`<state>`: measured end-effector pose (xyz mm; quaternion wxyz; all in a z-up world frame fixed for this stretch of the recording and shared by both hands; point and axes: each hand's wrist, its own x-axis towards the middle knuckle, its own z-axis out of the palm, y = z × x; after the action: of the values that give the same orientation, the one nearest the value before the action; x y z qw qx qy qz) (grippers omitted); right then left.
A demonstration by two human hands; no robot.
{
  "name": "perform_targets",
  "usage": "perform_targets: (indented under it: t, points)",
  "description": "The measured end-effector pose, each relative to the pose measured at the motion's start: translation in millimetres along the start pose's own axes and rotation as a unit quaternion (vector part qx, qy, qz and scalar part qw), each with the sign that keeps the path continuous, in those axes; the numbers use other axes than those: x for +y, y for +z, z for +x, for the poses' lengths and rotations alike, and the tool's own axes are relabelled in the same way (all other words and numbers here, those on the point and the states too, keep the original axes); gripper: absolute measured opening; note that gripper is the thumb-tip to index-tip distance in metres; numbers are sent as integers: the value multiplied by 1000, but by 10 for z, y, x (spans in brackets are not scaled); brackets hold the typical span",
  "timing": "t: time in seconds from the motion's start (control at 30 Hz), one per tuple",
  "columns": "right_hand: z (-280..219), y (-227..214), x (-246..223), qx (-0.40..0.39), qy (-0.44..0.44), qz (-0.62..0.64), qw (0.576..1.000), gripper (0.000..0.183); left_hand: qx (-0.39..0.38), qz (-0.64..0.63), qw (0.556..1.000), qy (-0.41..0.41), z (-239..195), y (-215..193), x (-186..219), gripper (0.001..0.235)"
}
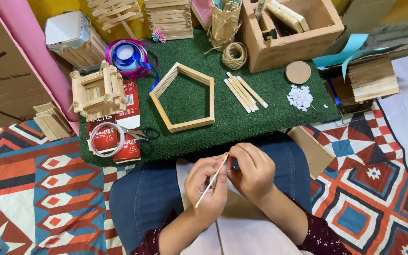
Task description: The person layers wooden popsicle sticks to build a pentagonal frame for a craft project.
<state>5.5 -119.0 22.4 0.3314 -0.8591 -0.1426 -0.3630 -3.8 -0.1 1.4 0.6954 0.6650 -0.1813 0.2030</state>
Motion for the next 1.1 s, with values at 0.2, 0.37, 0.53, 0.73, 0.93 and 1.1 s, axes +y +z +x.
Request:
perform_targets:
  t: [0.2, 0.37, 0.53, 0.73, 0.93, 1.1]
  points:
    - [26, -95, 132, -76, 182, 174, 965, 12, 27, -55, 993, -102, -98, -23, -158, 8]
    - [-249, -109, 914, -81, 336, 385, 856, 13, 17, -215, 960, -179, -36, -68, -243, 6]
    - [-36, -508, 1933, -26, 279, 26, 960, 8, 8, -76, 971, -225, 44, -279, -322, 16]
    - [242, -798, 2246, -122, 285, -196, 930, 22, -35, 53, 985, -161, 160, -425, -286, 20]
    - [340, -826, 2176, -126, 239, -154, 951, 8, -104, 189, 973, -78, 265, -416, -89, 6]
    - [330, -805, 2291, -121, 203, -155, 959, 8, -112, 191, 972, -83, 226, -454, -112, 7]
